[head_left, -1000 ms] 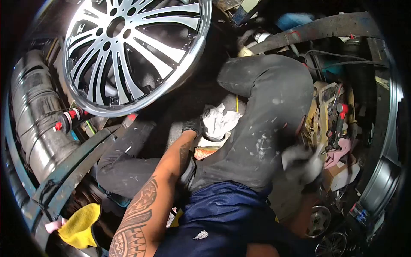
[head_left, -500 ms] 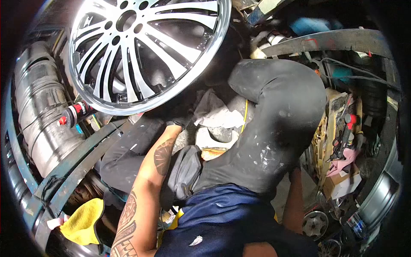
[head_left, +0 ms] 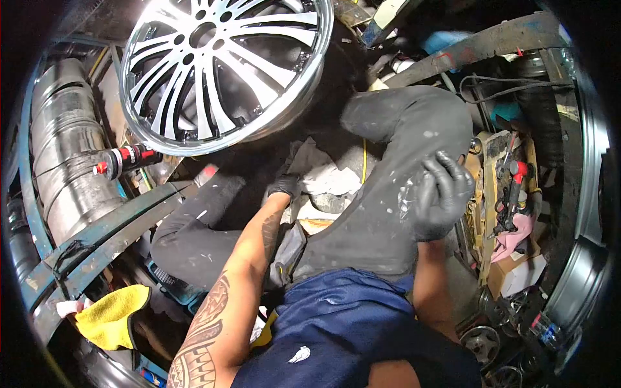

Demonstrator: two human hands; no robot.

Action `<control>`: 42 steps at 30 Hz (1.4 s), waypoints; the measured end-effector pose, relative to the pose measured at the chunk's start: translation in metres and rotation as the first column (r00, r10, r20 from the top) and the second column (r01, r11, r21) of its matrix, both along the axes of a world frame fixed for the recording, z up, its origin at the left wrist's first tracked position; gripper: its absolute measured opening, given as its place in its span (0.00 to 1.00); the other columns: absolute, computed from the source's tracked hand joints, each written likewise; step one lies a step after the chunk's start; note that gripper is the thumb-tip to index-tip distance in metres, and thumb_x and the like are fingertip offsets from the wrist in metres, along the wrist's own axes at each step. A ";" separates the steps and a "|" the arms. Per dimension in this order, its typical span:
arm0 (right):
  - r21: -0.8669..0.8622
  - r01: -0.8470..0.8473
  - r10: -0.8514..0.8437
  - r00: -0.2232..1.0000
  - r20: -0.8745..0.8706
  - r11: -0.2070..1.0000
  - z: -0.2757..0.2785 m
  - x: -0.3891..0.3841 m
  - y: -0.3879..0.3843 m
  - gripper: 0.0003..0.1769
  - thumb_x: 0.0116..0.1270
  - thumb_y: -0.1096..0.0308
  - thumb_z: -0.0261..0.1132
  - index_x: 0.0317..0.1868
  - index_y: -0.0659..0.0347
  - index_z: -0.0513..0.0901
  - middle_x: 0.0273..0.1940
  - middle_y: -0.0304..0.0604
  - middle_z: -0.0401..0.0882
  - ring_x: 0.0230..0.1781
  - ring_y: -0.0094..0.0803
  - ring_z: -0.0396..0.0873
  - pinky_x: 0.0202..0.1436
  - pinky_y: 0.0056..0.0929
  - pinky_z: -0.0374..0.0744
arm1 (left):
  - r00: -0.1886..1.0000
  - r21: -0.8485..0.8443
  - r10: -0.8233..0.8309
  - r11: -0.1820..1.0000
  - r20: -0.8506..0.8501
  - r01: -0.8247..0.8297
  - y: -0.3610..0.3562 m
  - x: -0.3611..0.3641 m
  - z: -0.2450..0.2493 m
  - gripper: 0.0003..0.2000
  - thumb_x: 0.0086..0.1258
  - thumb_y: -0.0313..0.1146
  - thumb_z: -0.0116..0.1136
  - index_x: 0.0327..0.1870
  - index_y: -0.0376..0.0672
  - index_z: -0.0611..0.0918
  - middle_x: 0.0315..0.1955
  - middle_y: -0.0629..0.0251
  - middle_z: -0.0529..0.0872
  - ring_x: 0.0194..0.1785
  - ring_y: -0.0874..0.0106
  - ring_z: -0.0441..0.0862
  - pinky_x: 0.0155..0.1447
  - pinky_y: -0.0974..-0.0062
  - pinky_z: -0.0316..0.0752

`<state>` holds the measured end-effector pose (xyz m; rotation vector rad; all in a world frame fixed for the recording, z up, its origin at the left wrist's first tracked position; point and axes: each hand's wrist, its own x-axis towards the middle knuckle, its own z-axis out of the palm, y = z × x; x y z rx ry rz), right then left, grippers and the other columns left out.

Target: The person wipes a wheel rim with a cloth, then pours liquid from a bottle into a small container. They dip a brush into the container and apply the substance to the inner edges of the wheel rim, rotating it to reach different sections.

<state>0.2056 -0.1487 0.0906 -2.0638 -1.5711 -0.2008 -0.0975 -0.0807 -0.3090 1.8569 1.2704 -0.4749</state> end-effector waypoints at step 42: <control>0.070 -0.868 0.594 0.276 -0.755 0.492 0.001 -0.129 -0.038 0.09 0.59 0.72 0.66 0.41 0.55 0.81 0.48 0.39 0.81 0.47 0.41 0.82 0.52 0.41 0.80 | 0.166 -0.153 0.606 0.439 0.778 -0.886 -0.037 -0.029 0.303 0.09 0.65 0.16 0.58 0.35 0.44 0.76 0.36 0.70 0.79 0.42 0.72 0.78 0.45 0.72 0.78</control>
